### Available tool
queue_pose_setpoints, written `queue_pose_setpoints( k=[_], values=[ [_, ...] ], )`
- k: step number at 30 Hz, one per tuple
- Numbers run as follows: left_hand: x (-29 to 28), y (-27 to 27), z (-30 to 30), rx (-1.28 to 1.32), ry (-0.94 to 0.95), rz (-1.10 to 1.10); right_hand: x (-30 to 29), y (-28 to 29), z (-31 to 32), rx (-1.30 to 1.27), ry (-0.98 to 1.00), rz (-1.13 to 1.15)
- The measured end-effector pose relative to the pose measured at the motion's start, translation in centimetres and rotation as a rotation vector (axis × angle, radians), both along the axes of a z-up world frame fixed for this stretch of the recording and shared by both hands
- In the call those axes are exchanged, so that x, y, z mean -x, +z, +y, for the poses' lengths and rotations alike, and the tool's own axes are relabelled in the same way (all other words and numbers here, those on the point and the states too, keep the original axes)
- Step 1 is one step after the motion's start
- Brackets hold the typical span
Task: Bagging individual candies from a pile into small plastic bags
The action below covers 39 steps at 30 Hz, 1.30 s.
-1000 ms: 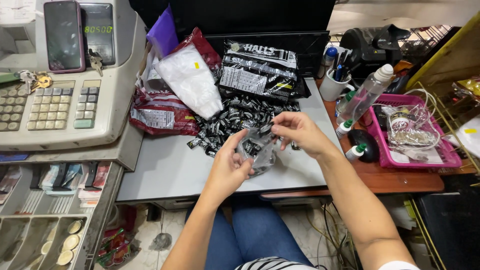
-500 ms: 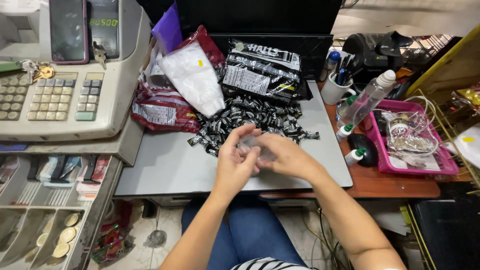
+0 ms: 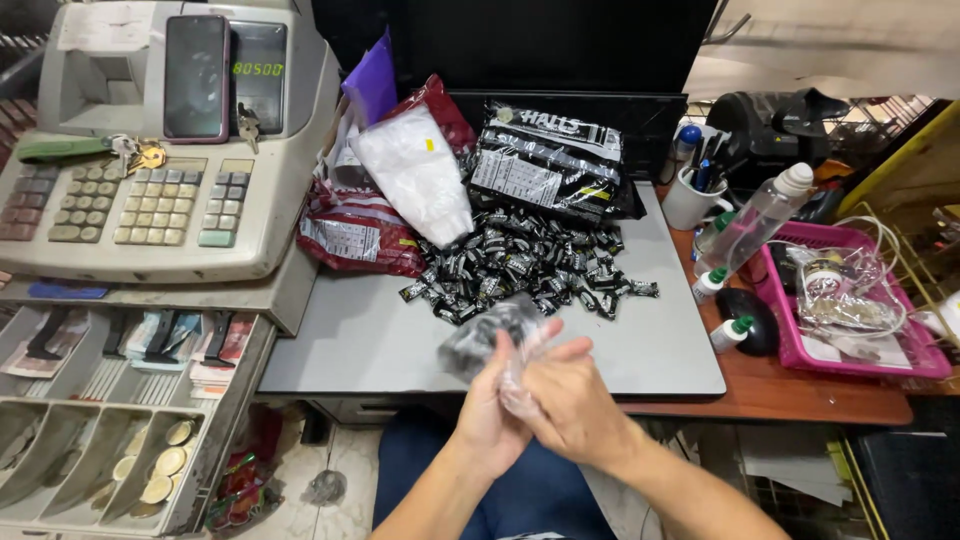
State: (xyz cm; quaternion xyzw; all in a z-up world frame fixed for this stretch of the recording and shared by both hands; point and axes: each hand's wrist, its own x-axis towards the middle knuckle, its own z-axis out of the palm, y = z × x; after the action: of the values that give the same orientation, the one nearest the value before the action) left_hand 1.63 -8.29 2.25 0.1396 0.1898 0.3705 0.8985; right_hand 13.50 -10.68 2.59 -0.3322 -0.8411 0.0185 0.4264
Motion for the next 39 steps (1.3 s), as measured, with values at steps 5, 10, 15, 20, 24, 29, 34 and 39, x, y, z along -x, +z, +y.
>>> queue_pose_setpoints(
  k=[5, 10, 15, 20, 24, 29, 34, 39],
  values=[
    [1.3, -4.1, -0.7, -0.243, 0.086, -0.033, -1.7, -3.9, -3.2, 0.367, -0.025, 0.181],
    [3.3, -5.5, -2.1, -0.267, 0.039, -0.151, -4.1, -6.5, -4.3, 0.612, -0.037, 0.479],
    [3.9, -6.5, -4.4, -0.397, 0.022, -0.040, -3.8, -5.5, -4.6, 0.854, 0.623, 1.316],
    [3.5, -7.4, -3.5, -0.186, 0.244, 0.191, -3.0, -4.8, -4.0, 0.536, 0.098, 0.550],
    [3.9, -5.6, -2.2, -0.182, 0.308, 0.323, -2.0, -6.2, -4.4, 0.472, -0.048, 0.173],
    [4.8, -6.1, -1.1, -0.615, 0.308, 0.698, -2.1, -4.8, -5.0, 0.202, -0.073, 0.129],
    [4.9, -4.1, -1.7, -1.318, 0.331, 1.115, -2.4, -4.5, -5.0, -0.142, -0.229, -0.021],
    [4.3, -2.3, -2.3, -1.964, 0.707, 1.124, -2.0, -4.2, -4.7, 0.080, -0.249, 0.172]
  ],
)
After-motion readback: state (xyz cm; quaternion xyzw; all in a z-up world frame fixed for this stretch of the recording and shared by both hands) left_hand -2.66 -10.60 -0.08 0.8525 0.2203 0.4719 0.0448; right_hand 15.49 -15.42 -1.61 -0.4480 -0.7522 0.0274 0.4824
